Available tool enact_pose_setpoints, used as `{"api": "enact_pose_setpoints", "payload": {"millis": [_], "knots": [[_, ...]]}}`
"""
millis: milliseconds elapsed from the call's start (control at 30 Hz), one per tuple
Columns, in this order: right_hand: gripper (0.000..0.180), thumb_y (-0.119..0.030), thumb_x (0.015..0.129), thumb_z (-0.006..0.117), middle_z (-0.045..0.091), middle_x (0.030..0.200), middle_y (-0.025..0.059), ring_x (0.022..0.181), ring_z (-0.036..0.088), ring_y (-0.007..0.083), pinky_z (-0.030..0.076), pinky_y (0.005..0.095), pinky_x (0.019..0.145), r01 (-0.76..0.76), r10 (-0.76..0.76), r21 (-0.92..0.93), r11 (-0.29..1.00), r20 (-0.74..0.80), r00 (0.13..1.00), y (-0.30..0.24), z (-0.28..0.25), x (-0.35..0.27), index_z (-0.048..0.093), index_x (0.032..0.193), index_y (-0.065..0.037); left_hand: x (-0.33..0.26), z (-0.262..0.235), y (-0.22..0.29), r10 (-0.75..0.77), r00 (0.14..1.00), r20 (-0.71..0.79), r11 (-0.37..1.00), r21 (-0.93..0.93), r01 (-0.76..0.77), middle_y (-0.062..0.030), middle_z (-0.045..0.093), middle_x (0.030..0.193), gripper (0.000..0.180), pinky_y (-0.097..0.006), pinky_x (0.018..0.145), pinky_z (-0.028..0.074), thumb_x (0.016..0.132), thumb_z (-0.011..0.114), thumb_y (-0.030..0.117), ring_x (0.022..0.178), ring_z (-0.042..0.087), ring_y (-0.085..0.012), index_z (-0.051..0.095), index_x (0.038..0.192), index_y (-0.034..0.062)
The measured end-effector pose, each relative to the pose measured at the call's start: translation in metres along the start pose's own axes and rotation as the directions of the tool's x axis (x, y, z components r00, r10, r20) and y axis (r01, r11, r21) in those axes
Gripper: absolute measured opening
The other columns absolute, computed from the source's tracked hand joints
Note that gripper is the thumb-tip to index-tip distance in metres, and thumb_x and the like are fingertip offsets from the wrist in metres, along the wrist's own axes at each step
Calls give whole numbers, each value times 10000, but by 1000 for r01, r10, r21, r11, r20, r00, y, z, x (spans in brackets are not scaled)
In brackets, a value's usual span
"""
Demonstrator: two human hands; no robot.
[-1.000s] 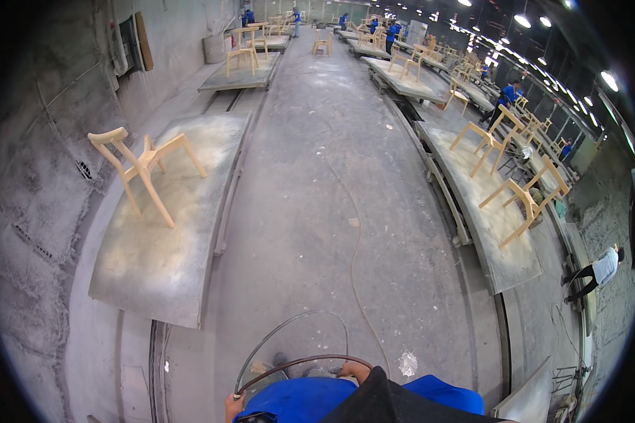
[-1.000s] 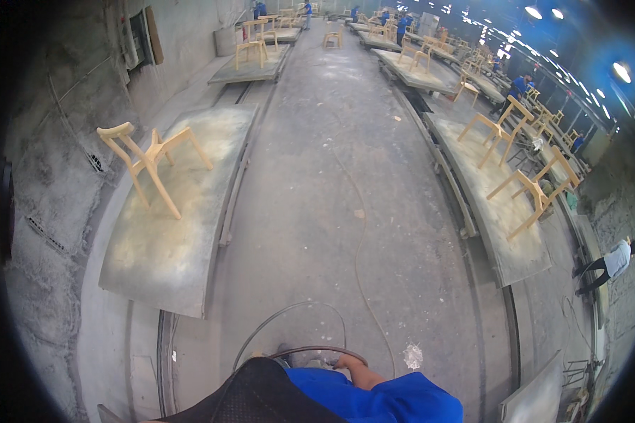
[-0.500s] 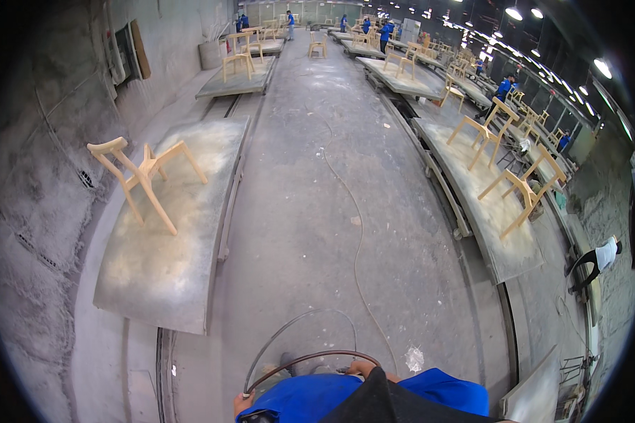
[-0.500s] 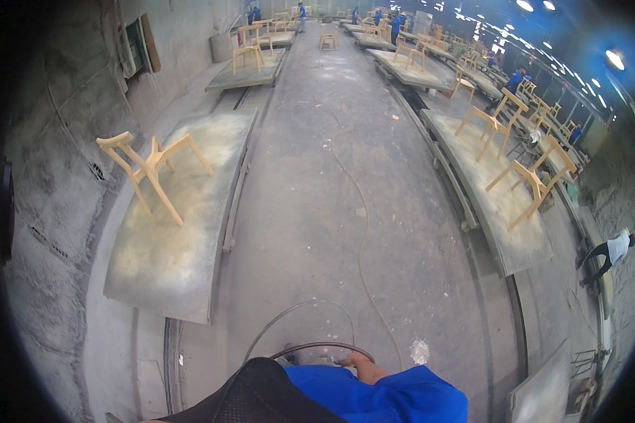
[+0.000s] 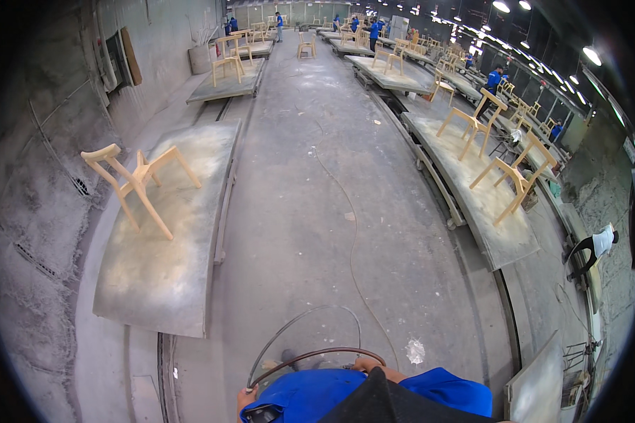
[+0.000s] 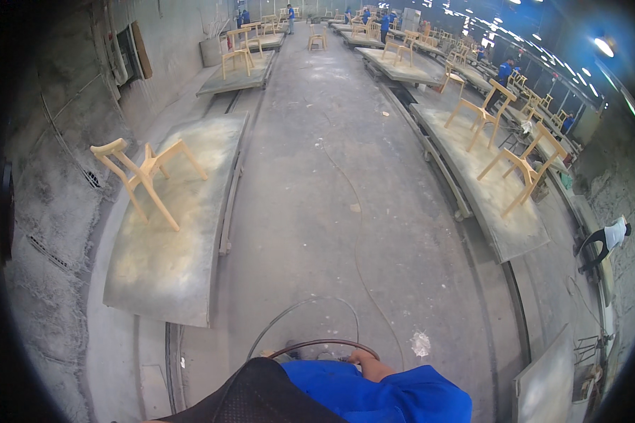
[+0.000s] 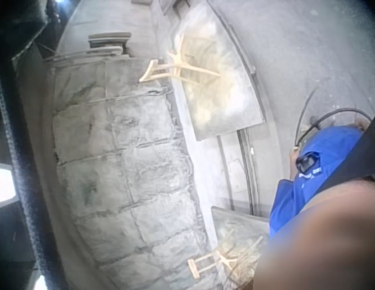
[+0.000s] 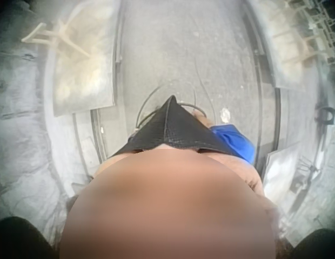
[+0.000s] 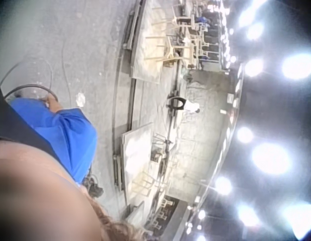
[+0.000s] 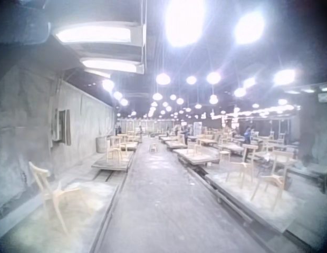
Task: The person uses a spray gun to apply finish to wooden chair frames on a metal table. They rotate and reposition each chair to coat all sides, then move to the next chair and repeat the process.
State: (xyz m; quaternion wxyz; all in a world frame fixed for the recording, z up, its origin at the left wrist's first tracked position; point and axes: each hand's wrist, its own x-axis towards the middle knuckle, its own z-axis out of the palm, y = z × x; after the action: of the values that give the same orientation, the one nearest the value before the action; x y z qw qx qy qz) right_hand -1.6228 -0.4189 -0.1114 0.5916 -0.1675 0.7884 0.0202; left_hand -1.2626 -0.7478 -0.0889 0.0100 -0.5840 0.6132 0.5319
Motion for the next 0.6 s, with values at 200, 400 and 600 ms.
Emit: {"api": "enact_pose_setpoints", "payload": {"millis": [200, 400, 600], "knots": [[626, -495, 840, 654, 642, 1326, 198, 1246, 597, 372, 469, 490, 1000, -27, 26, -30, 999, -17, 1000, 8, -3, -10, 673, 1260, -31, -12, -2, 4, -10, 1000, 7, 1000, 5, 10, -30, 655, 707, 353, -311, 587, 454, 877, 802, 335, 637, 542, -108, 682, 848, 4], [683, -523, 803, 692, 634, 1338, 200, 1271, 585, 361, 453, 478, 1033, -11, 12, -2, 1000, 10, 1000, -3, -8, -18, 665, 1271, -26, -23, -5, 17, 27, 1000, -1, 999, 44, -27, -10, 616, 667, 358, -315, 551, 428, 869, 808, 345, 602, 507, -97, 681, 842, 11], [711, -533, 778, 714, 642, 1319, 214, 1254, 597, 364, 458, 472, 1025, 9, -9, 55, 998, -10, 1000, -3, -5, -18, 667, 1272, -24, -25, -7, 29, -20, 999, 38, 1000, 6, 20, 11, 594, 657, 331, -301, 544, 414, 879, 799, 331, 607, 501, -87, 690, 865, 19]]}}
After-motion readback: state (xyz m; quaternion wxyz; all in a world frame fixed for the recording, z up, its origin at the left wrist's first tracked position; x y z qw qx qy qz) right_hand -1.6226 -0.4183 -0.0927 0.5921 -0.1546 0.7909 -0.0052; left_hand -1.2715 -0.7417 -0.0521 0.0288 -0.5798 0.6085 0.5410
